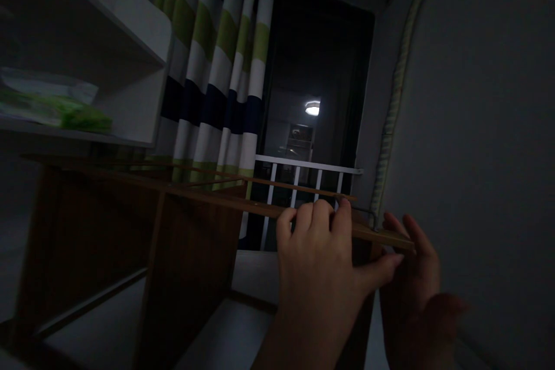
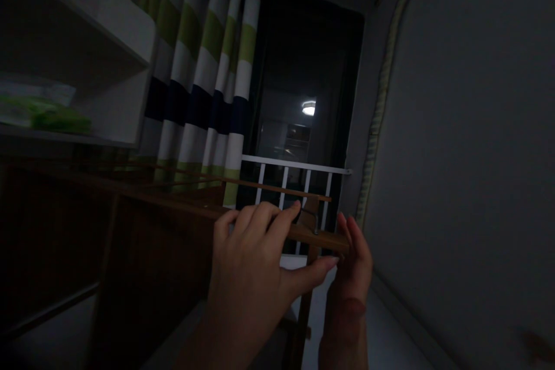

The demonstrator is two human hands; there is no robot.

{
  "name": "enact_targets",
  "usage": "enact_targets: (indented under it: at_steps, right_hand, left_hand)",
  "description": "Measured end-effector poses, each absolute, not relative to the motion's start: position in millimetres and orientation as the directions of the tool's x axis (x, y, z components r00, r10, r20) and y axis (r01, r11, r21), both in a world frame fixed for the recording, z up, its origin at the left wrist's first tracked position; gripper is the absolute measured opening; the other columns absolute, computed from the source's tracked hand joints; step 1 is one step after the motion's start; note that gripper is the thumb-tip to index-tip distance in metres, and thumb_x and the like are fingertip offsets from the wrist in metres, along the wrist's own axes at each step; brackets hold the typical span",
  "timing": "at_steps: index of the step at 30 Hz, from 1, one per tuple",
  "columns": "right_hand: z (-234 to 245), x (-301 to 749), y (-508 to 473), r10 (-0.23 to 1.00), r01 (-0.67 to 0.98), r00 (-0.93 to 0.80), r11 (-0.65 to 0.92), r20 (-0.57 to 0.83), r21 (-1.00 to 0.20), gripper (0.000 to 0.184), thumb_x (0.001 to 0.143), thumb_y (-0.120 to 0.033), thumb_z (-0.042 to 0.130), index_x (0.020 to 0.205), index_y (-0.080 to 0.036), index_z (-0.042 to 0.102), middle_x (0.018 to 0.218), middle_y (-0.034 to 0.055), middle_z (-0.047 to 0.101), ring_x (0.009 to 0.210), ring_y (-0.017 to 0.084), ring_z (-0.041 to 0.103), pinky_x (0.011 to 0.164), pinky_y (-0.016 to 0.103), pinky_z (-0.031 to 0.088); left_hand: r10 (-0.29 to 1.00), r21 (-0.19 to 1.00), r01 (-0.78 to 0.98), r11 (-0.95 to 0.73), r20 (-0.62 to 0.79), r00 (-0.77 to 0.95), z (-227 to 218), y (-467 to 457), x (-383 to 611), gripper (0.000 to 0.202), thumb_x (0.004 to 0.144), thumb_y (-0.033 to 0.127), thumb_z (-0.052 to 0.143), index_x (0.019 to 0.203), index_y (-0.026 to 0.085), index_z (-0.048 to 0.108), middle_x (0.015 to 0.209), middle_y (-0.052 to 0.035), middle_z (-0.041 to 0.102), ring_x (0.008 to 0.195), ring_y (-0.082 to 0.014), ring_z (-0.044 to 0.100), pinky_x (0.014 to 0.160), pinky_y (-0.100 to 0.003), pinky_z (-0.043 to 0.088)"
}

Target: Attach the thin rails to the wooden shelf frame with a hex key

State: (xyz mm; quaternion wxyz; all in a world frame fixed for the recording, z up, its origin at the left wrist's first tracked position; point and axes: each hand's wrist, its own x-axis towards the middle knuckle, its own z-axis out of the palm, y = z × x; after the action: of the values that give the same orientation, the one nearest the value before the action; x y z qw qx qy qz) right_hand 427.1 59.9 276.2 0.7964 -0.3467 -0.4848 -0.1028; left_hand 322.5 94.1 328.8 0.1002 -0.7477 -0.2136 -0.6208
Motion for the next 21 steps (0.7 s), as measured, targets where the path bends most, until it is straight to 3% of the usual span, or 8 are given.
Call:
enact_targets:
  at_steps: [8,14,21]
  right_hand:
    - [273,431,82,0.236,0.498,0.467,0.726,0.852,-0.475,0.074,0.078,-0.070,0.012,0.126,-0.019,0.036,0.131,0.0149,0.042,0.117,0.028,0.044,0.092,0.048,0.038]
    - [272,429,86,0.253,0.544,0.405,0.706,0.878,-0.454,0.067,0.078,-0.068,0.021,0.123,-0.022,0.040,0.127,0.0123,0.048,0.116,0.028,0.047,0.089,0.044,0.043]
    - [271,428,91,0.249,0.522,0.406,0.727,0.879,-0.447,0.074,0.075,-0.072,0.016,0.125,-0.022,0.037,0.131,0.0129,0.044,0.120,0.028,0.043,0.090,0.047,0.041]
  left_hand:
    - [0.275,0.158,0.482,-0.862,0.944,0.182,335,89,322,0.053,0.062,0.066,0.058,0.093,0.023,0.064,0.073,-0.0021,0.058,0.077,-0.0222,0.051,0.078,-0.047,0.030]
    - [0.294,0.166,0.498,-0.851,0.937,0.191,337,89,323,0.049,0.060,0.066,0.059,0.080,0.022,0.064,0.072,-0.0020,0.058,0.075,-0.0228,0.050,0.078,-0.048,0.030]
    - [0.302,0.146,0.516,-0.844,0.925,0.232,337,89,321,0.046,0.062,0.062,0.060,0.090,0.026,0.064,0.073,-0.0021,0.057,0.076,-0.0230,0.049,0.078,-0.048,0.032]
